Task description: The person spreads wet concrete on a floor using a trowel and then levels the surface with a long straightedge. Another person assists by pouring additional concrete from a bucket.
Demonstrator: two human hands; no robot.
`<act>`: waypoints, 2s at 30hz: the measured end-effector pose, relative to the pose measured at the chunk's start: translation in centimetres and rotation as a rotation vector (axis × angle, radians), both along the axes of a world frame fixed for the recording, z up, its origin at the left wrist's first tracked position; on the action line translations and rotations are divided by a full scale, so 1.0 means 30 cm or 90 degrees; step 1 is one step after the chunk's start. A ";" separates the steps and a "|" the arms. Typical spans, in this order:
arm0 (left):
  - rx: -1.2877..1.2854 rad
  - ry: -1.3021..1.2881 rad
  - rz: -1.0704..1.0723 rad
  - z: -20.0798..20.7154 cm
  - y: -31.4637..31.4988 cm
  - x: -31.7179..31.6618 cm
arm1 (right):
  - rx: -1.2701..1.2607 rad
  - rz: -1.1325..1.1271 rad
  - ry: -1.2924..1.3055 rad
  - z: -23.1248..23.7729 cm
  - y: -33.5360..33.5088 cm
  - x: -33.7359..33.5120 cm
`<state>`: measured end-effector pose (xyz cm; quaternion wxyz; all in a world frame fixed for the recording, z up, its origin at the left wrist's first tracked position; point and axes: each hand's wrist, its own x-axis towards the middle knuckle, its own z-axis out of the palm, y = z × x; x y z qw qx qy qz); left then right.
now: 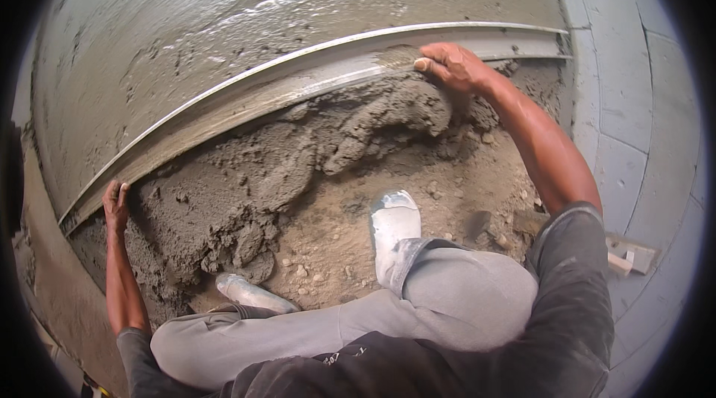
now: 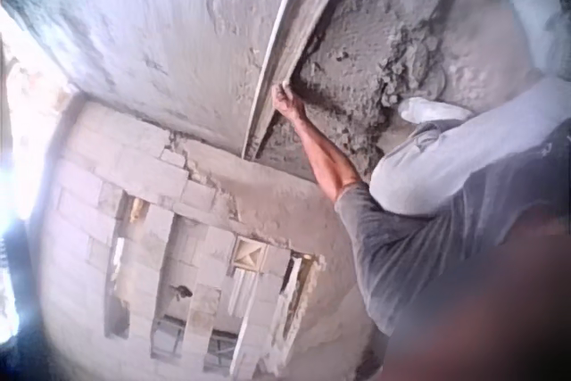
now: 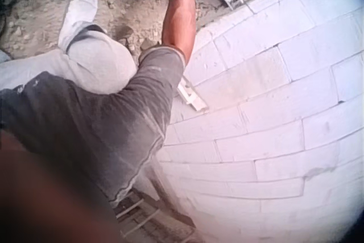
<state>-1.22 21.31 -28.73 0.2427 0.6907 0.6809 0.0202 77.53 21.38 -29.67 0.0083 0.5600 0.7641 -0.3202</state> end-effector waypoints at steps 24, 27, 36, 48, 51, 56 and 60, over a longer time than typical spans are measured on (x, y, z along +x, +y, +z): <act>-0.017 -0.080 0.061 0.003 -0.164 -0.011 | -0.252 -0.063 0.015 0.057 -0.062 -0.055; 0.006 -0.081 0.031 -0.030 -0.172 0.069 | -0.203 -0.037 0.049 0.072 -0.045 0.065; -0.044 -0.100 0.070 0.005 -0.213 -0.006 | -0.283 -0.079 0.026 0.091 -0.086 -0.058; -0.103 -0.078 0.067 0.068 -0.220 0.039 | -0.234 -0.046 0.036 0.114 -0.124 -0.055; -0.073 -0.047 0.060 0.069 -0.258 0.069 | -0.185 0.008 0.073 0.078 -0.107 -0.007; -0.037 -0.029 0.018 -0.087 -0.206 0.145 | 0.040 -0.007 -0.052 -0.142 -0.316 0.540; -0.064 -0.066 0.086 0.079 -0.306 0.060 | -0.163 -0.051 0.015 -0.023 -0.246 0.093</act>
